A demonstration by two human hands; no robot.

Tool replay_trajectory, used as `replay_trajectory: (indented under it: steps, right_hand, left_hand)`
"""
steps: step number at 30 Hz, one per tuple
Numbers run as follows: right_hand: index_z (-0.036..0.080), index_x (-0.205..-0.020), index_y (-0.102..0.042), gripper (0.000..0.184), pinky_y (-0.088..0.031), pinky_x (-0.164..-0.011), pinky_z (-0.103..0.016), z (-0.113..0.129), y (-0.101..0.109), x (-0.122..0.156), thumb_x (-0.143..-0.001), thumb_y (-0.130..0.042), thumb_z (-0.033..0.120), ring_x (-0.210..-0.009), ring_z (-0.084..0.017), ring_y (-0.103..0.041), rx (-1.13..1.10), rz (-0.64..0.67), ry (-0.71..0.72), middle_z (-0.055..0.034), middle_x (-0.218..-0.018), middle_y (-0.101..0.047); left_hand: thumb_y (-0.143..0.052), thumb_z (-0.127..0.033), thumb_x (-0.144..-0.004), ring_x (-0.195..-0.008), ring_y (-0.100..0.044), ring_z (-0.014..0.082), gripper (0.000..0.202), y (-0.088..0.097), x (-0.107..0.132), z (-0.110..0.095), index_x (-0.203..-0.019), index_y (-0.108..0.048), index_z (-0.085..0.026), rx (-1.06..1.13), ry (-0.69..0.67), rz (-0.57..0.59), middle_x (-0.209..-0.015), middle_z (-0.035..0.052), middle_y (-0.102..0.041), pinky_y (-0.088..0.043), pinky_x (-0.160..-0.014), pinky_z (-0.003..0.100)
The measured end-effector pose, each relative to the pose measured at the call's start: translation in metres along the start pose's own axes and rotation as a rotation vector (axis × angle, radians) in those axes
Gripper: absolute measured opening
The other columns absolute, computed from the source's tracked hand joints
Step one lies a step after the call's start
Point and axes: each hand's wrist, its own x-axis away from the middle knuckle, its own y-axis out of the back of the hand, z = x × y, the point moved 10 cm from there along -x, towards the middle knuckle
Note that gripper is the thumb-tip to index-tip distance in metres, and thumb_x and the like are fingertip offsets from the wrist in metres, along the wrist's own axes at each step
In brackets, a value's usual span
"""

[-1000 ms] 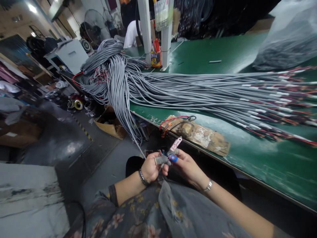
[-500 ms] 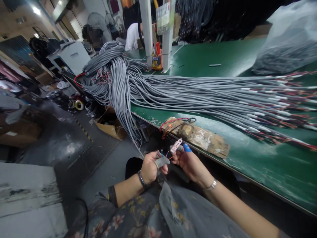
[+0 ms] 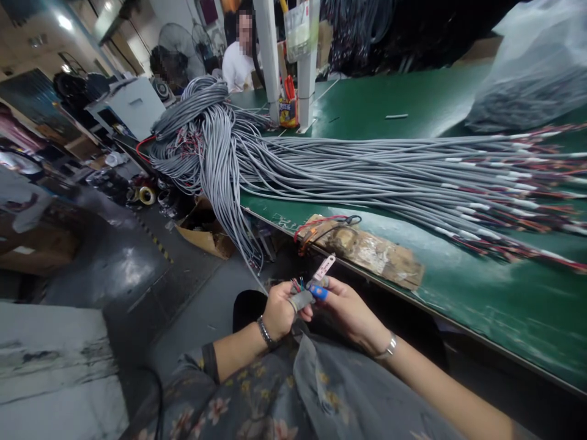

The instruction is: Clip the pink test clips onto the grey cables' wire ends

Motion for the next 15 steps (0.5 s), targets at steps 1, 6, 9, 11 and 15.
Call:
replay_trajectory:
  steps: [1, 6, 9, 11, 15]
  right_hand:
    - [0.019, -0.071, -0.062, 0.034, -0.037, -0.053, -0.026, 0.000, 0.004, 0.000, -0.062, -0.080, 0.046, -0.050, -0.011, -0.049, 0.019, -0.026, 0.010, 0.0016, -0.056, -0.060]
    - [0.019, -0.073, -0.060, 0.033, -0.037, -0.053, -0.027, -0.003, 0.002, 0.000, -0.067, -0.077, 0.046, -0.051, -0.012, -0.050, 0.017, -0.013, 0.038, 0.0018, -0.055, -0.059]
    - [0.020, -0.073, -0.056, 0.032, -0.037, -0.052, -0.027, -0.002, -0.005, 0.001, -0.071, -0.073, 0.047, -0.050, -0.013, -0.051, -0.029, 0.011, 0.046, 0.0017, -0.055, -0.059]
    - [0.020, -0.072, -0.057, 0.031, -0.037, -0.052, -0.027, -0.001, -0.005, 0.001, -0.070, -0.074, 0.046, -0.051, -0.012, -0.050, -0.035, -0.008, 0.050, 0.0020, -0.056, -0.059]
    - [0.019, -0.069, -0.062, 0.031, -0.039, -0.051, -0.024, 0.002, 0.015, -0.001, -0.062, -0.081, 0.043, -0.051, -0.009, -0.044, -0.064, -0.128, 0.070, 0.0043, -0.056, -0.053]
  left_hand:
    - [-0.075, -0.056, -0.056, -0.035, -0.049, 0.0092, 0.045, 0.001, 0.000, 0.000, -0.059, -0.058, -0.014, -0.001, -0.003, 0.000, -0.045, 0.0003, -0.057, -0.040, -0.038, 0.021]
    - [-0.075, -0.056, -0.057, -0.036, -0.050, 0.0096, 0.045, 0.003, -0.001, 0.003, -0.060, -0.057, -0.014, -0.011, 0.009, -0.027, -0.045, 0.0005, -0.058, -0.040, -0.039, 0.021]
    - [-0.075, -0.053, -0.057, -0.034, -0.048, 0.0090, 0.043, 0.006, -0.001, 0.001, -0.058, -0.056, -0.015, 0.023, -0.007, -0.075, -0.044, -0.0001, -0.057, -0.039, -0.038, 0.021]
    - [-0.075, -0.052, -0.057, -0.033, -0.047, 0.0085, 0.042, 0.008, -0.001, -0.002, -0.057, -0.055, -0.015, 0.067, -0.021, -0.109, -0.043, -0.0005, -0.056, -0.038, -0.037, 0.021]
    - [-0.075, -0.050, -0.054, -0.031, -0.045, 0.0082, 0.040, 0.009, -0.001, -0.005, -0.057, -0.056, -0.015, 0.130, -0.005, -0.140, -0.041, -0.0015, -0.054, -0.036, -0.035, 0.020]
